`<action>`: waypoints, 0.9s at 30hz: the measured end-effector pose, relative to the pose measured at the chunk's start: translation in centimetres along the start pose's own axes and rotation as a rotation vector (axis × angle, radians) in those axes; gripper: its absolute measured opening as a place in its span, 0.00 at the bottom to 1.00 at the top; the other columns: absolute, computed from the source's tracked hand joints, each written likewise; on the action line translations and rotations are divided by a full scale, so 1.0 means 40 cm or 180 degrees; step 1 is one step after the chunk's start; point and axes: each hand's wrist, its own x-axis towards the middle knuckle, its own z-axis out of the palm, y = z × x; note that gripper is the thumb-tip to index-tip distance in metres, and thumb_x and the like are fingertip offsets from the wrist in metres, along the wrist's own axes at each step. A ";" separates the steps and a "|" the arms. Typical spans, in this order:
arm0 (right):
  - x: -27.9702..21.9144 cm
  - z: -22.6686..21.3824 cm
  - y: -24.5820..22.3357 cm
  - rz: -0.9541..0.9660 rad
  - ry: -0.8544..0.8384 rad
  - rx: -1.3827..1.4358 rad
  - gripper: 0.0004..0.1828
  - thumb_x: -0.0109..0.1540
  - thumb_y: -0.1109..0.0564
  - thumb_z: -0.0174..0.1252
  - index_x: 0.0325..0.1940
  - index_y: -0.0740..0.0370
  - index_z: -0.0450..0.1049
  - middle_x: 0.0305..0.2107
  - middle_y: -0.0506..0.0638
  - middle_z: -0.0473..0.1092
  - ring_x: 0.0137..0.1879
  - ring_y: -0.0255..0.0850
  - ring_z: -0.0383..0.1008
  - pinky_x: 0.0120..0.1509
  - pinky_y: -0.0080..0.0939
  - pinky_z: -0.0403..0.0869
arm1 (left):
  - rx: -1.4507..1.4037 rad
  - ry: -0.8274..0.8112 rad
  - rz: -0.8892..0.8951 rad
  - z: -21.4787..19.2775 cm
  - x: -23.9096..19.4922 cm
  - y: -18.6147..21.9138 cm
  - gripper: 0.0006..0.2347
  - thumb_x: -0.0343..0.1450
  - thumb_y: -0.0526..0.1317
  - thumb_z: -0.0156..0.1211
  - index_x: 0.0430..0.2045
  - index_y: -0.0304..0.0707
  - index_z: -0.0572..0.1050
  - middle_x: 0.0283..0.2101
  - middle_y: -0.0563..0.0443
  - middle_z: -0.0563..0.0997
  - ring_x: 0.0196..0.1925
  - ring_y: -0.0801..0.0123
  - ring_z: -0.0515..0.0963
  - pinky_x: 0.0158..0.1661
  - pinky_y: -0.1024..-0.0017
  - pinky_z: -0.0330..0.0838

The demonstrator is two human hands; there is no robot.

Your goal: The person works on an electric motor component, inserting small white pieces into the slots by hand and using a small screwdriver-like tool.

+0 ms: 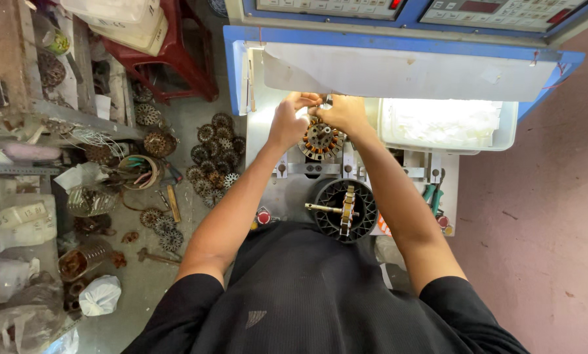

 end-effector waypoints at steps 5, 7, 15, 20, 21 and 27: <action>0.034 0.011 0.003 0.0026 -0.0090 -0.0552 0.26 0.61 0.32 0.58 0.45 0.54 0.83 0.37 0.57 0.79 0.46 0.53 0.78 0.51 0.52 0.74 | 0.0231 0.0149 0.0053 0.001 0.002 0.005 0.18 0.60 0.24 0.47 0.42 0.25 0.77 0.48 0.35 0.84 0.57 0.52 0.82 0.62 0.64 0.71; 0.037 0.017 0.007 -0.0018 -0.0092 -0.0534 0.30 0.60 0.28 0.57 0.43 0.54 0.83 0.35 0.56 0.79 0.44 0.53 0.78 0.49 0.53 0.74 | 0.0411 0.0221 0.0054 -0.005 -0.003 0.006 0.17 0.61 0.25 0.49 0.42 0.26 0.77 0.46 0.35 0.83 0.56 0.51 0.82 0.59 0.63 0.71; 0.064 0.049 0.016 -0.0025 -0.0291 -0.0629 0.31 0.67 0.29 0.48 0.45 0.57 0.81 0.34 0.62 0.78 0.41 0.57 0.78 0.46 0.55 0.75 | 0.0369 0.0274 0.0034 -0.005 -0.004 0.002 0.18 0.59 0.24 0.47 0.41 0.27 0.77 0.48 0.38 0.82 0.55 0.53 0.78 0.60 0.64 0.67; -0.016 -0.037 0.028 -0.0549 -0.0555 0.1139 0.15 0.62 0.50 0.60 0.44 0.63 0.80 0.43 0.59 0.78 0.50 0.50 0.77 0.56 0.49 0.73 | 0.0020 0.0156 -0.0009 -0.020 -0.024 0.037 0.15 0.60 0.24 0.48 0.37 0.31 0.76 0.49 0.45 0.83 0.55 0.59 0.79 0.57 0.65 0.68; -0.044 -0.056 0.030 -0.0836 -0.0666 0.1755 0.11 0.60 0.54 0.63 0.41 0.65 0.81 0.46 0.58 0.79 0.53 0.47 0.76 0.59 0.46 0.71 | -0.0262 0.0115 -0.0086 -0.022 -0.032 0.043 0.15 0.59 0.23 0.46 0.36 0.32 0.75 0.49 0.46 0.82 0.54 0.60 0.80 0.55 0.65 0.70; -0.113 -0.094 -0.006 -0.0798 -0.0165 0.2002 0.24 0.56 0.74 0.44 0.49 0.65 0.80 0.54 0.54 0.73 0.58 0.43 0.75 0.63 0.41 0.70 | 0.0356 -0.0122 0.0001 -0.002 -0.133 0.073 0.12 0.66 0.25 0.51 0.39 0.37 0.76 0.43 0.47 0.85 0.48 0.64 0.82 0.50 0.67 0.73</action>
